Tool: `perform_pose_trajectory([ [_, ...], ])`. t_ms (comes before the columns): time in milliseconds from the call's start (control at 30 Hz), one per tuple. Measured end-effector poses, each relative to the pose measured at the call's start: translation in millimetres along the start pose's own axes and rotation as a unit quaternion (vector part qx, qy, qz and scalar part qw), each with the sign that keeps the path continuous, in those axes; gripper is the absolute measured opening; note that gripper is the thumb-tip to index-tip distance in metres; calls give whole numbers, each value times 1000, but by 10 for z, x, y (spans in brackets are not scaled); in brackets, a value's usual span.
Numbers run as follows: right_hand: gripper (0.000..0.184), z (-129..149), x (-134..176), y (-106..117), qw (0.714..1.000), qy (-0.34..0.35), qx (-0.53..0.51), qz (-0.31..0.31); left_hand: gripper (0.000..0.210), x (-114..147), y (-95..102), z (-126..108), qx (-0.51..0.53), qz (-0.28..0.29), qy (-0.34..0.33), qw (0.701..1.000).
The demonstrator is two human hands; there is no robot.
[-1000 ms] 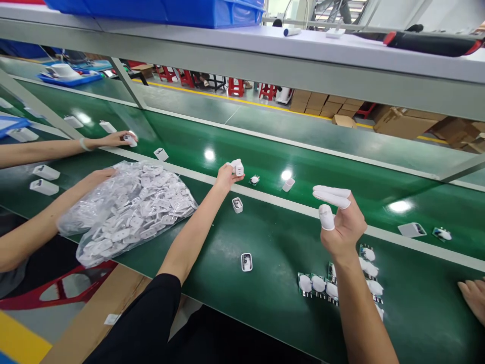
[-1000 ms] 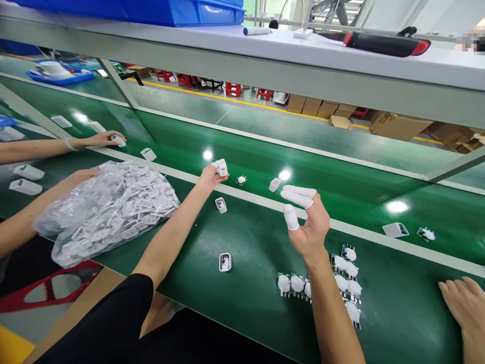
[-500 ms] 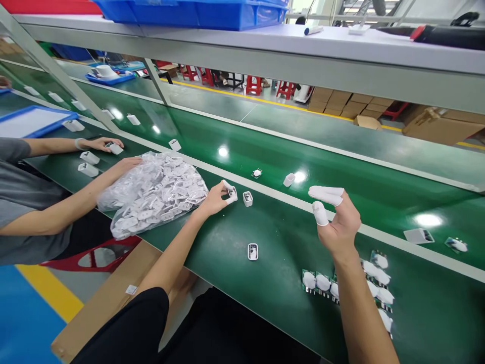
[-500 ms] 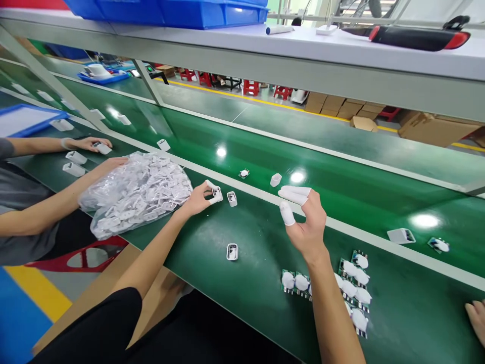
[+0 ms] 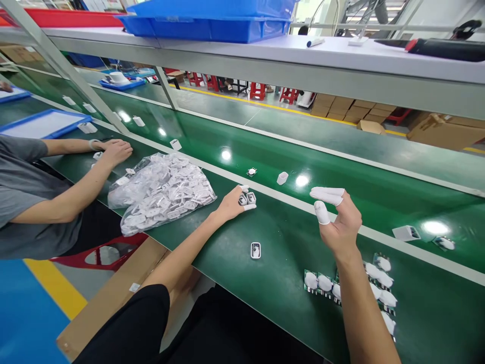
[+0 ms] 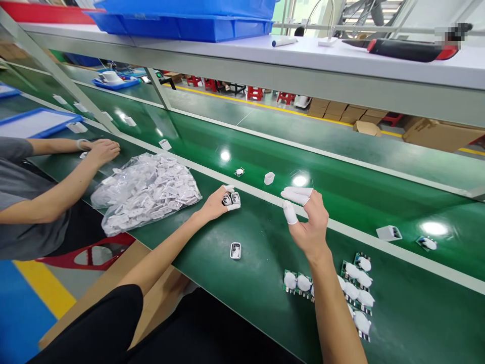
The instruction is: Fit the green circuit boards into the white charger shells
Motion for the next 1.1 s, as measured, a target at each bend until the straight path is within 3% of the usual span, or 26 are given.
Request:
perform_pose_trajectory([
  [167, 20, -3, 4, 0, 1000, 0, 0, 7, 39, -127, 24, -80, -38, 54, -28, 997],
  [267, 18, -6, 0, 10, 1000, -2, 6, 6, 32, -152, 202, -46, -62, 51, -23, 996],
  [367, 17, -11, -10, 13, 1000, -3, 13, 7, 37, -254, 465, 28, -88, 22, 0, 996],
  [533, 16, -18, -25, 6, 1000, -4, 13, 9, 40, -864, 829, 147, -124, -50, 64, 989],
  [633, 17, -5, -33, 4, 1000, 1, 14, 9, 44, -1294, 816, 202, -152, -39, 111, 981],
  [733, 17, 9, -39, 5, 1000, 6, 23, 15, 44, -1543, 742, 174, -169, -27, 133, 976],
  [867, 17, -23, -36, 30, 1000, 0, 22, 13, 44, -1602, 748, -31, -180, -45, 122, 975],
  [967, 19, -74, -24, 26, 1000, -9, 16, 14, 38, -1518, 755, -358, -179, -68, 69, 979],
  [1033, 21, -86, -11, -12, 1000, -11, 13, 23, 39, -1374, 643, -662, -169, -64, 13, 984],
  [1100, 26, -89, 10, -113, 998, -22, 10, 64, 42, -1138, 383, -1007, -155, -20, -50, 986],
])
Point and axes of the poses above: each hand's wrist, its own x-axis away from the middle knuckle, its own y-axis out of the back of the hand, z = x × y, the point moved 8 cm from there along -x, towards the middle knuckle, and after that the axes turned 8 degrees about x, right-handed, at the moved point
